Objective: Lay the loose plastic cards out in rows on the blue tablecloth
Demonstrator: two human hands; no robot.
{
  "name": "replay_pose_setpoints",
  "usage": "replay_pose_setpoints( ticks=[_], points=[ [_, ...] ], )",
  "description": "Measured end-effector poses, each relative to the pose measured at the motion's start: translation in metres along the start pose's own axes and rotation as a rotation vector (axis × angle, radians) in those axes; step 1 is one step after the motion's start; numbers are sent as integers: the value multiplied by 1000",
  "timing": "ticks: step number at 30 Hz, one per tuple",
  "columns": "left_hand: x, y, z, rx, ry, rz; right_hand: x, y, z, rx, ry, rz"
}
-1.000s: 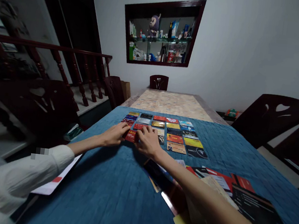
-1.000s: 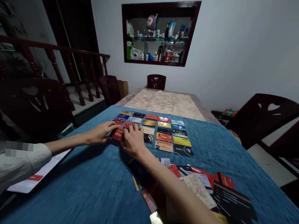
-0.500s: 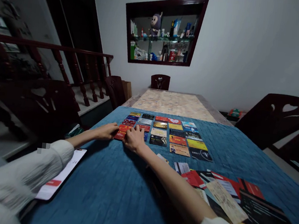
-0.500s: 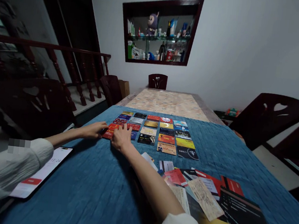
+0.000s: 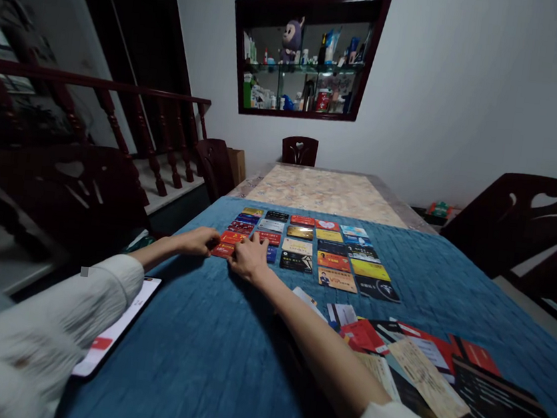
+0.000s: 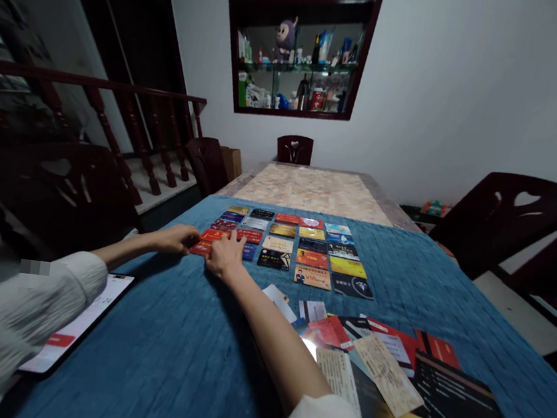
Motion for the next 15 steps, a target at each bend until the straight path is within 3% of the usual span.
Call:
replay_pose_setpoints(
  ticks=[9, 15],
  points=[
    [0, 4, -5, 30, 27, 26, 0, 0, 0, -18, 7, -8],
    [4, 7, -7, 41, -54, 41, 2, -1, 1, -42, -14, -11]
  ],
)
Point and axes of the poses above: each hand's wrist, its own x-axis towards the middle knuckle, its own z-axis out of the palm, y = z × x, the point moved 6 cm from there along x, towards the middle knuckle, and after that the axes turned 10 degrees about x, right-handed, at the moved point
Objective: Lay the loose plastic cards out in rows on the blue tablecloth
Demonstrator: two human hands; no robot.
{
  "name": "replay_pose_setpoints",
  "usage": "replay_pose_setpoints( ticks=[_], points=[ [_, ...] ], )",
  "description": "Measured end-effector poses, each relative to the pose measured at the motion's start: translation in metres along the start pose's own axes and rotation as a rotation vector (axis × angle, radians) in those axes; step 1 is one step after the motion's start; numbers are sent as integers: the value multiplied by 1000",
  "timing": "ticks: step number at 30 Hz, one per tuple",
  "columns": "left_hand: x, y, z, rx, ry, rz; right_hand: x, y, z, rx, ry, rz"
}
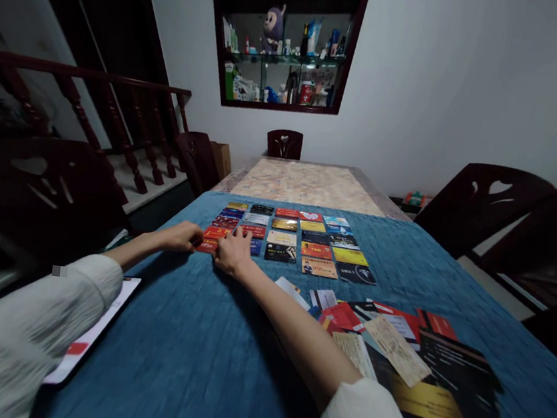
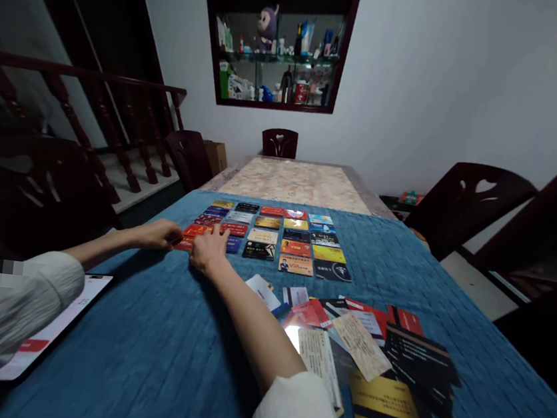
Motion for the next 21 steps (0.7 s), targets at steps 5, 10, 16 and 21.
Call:
replay_pose_setpoints(
  ticks=[5, 10, 16, 21],
  points=[
    [3, 7, -7, -1, -78, -24, -1, -1, -5, -22, -24, -30],
    [7, 12, -16, 25, -73, -47, -11, 3, -25, -46, -2, -67],
    [6, 25, -43, 84, 48, -137, -31, 21, -56, -73, 39, -80],
    [9, 56, -68, 104, 203, -69, -54, 42, -72, -97, 75, -69]
  ],
)
Point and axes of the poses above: each hand's wrist, its own x-axis towards the middle knuckle, its own z-axis out of the palm, y = z × x, the point moved 6 cm from there along x, towards the middle knuckle, and after that the axes turned 10 degrees about x, right-handed, at the moved point
